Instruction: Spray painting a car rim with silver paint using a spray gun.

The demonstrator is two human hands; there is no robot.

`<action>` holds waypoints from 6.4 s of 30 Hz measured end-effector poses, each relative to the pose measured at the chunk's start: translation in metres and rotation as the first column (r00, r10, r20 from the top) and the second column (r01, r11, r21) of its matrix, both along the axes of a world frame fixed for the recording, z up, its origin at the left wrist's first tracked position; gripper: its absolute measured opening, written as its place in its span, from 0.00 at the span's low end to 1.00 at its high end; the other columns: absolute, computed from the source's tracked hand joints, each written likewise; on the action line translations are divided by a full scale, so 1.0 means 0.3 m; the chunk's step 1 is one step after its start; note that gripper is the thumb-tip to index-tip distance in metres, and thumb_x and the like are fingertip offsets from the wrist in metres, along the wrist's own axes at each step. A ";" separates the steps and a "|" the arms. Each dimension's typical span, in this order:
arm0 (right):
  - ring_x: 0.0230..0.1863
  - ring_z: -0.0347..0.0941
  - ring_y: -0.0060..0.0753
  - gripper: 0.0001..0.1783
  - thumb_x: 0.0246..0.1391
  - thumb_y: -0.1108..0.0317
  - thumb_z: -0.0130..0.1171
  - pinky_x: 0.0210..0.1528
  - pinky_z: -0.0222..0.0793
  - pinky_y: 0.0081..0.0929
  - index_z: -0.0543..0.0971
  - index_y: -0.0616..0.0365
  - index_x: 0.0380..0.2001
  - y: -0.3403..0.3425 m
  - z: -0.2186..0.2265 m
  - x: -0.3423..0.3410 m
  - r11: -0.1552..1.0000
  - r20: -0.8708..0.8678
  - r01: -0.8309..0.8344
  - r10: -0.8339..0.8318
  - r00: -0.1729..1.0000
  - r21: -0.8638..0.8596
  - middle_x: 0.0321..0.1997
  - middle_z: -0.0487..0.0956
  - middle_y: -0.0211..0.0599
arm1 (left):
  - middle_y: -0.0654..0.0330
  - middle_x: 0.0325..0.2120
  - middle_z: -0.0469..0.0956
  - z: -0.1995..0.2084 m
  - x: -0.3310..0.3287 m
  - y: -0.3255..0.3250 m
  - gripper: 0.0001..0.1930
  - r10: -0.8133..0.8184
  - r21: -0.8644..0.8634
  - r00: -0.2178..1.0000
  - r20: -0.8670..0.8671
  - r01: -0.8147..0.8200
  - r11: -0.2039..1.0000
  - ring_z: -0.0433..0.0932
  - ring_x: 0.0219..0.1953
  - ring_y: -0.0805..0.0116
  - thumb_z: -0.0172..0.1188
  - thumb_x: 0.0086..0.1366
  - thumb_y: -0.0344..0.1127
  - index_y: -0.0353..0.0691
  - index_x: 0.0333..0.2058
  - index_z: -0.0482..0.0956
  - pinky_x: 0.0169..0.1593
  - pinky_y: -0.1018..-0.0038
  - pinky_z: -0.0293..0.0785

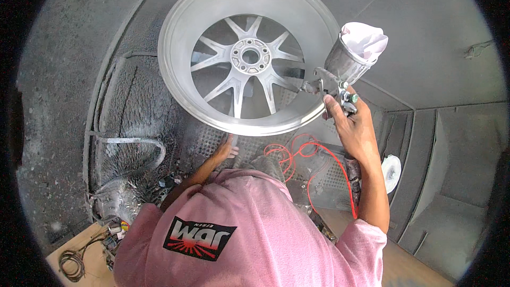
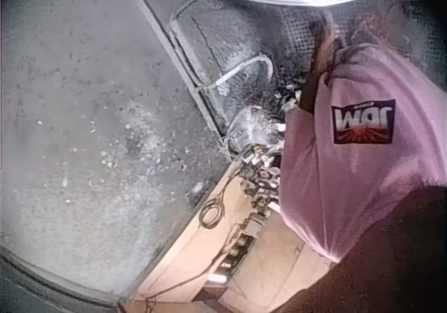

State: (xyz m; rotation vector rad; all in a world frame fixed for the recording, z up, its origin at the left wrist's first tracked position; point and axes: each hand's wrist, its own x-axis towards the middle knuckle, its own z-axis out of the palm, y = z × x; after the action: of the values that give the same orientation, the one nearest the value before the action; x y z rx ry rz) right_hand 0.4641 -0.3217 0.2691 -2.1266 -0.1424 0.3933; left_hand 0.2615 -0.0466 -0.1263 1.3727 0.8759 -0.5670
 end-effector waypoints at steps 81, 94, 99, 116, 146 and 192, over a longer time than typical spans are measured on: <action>0.28 0.72 0.22 0.15 0.65 0.63 0.61 0.33 0.70 0.28 0.77 0.65 0.44 0.407 -0.046 -0.124 0.977 0.064 -0.095 0.084 0.994 0.191 0.26 0.79 0.35 | 0.34 0.50 0.71 0.312 0.142 0.625 0.30 -0.409 0.922 0.902 0.140 0.033 0.387 0.72 0.54 0.34 0.64 0.57 0.39 0.26 0.53 0.66 0.58 0.48 0.69; 0.26 0.68 0.26 0.13 0.64 0.65 0.61 0.33 0.68 0.31 0.76 0.66 0.40 0.454 -0.060 -0.070 0.981 0.261 -0.067 0.017 0.965 0.182 0.23 0.76 0.38 | 0.32 0.48 0.76 0.420 0.055 0.360 0.33 -0.540 0.792 0.837 -0.090 0.389 0.471 0.77 0.51 0.35 0.64 0.62 0.47 0.25 0.55 0.65 0.55 0.51 0.75; 0.28 0.72 0.25 0.17 0.64 0.62 0.62 0.34 0.70 0.30 0.77 0.68 0.44 0.453 -0.084 -0.089 0.973 0.168 -0.114 0.080 0.982 0.201 0.26 0.81 0.40 | 0.31 0.51 0.75 0.471 0.065 0.243 0.37 -0.696 0.625 0.714 -0.082 0.581 0.522 0.75 0.55 0.35 0.61 0.64 0.53 0.21 0.56 0.67 0.60 0.52 0.71; 0.28 0.72 0.24 0.15 0.64 0.63 0.62 0.33 0.69 0.29 0.77 0.66 0.43 0.495 -0.045 -0.083 0.981 0.228 -0.135 0.101 0.968 0.139 0.27 0.80 0.40 | 0.41 0.48 0.80 0.431 0.083 0.248 0.31 -0.667 0.654 0.739 0.092 0.461 0.600 0.76 0.53 0.39 0.62 0.65 0.51 0.33 0.59 0.70 0.60 0.54 0.71; 0.26 0.78 0.31 0.26 0.62 0.60 0.65 0.31 0.74 0.30 0.75 0.75 0.52 0.456 -0.052 -0.202 0.950 0.026 -0.311 0.311 0.950 -0.012 0.32 0.83 0.53 | 0.44 0.46 0.80 0.275 -0.060 0.372 0.25 -0.615 0.694 0.788 -0.013 0.450 0.562 0.77 0.52 0.40 0.65 0.61 0.49 0.41 0.51 0.76 0.56 0.50 0.72; 0.29 0.75 0.28 0.19 0.64 0.62 0.63 0.31 0.72 0.29 0.76 0.69 0.47 0.355 -0.016 -0.283 0.953 -0.100 -0.302 0.300 0.949 -0.007 0.34 0.83 0.49 | 0.37 0.67 0.61 -0.074 -0.053 0.037 0.45 -0.724 0.364 0.659 0.202 0.636 0.681 0.60 0.70 0.44 0.61 0.63 0.59 0.33 0.68 0.59 0.71 0.59 0.57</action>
State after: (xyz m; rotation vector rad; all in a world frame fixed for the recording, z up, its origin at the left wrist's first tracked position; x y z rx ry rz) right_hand 0.3792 -0.2151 0.2643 -2.1057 -0.4115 0.6805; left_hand 0.2455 -0.0355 -0.1485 1.9974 0.1063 -0.7781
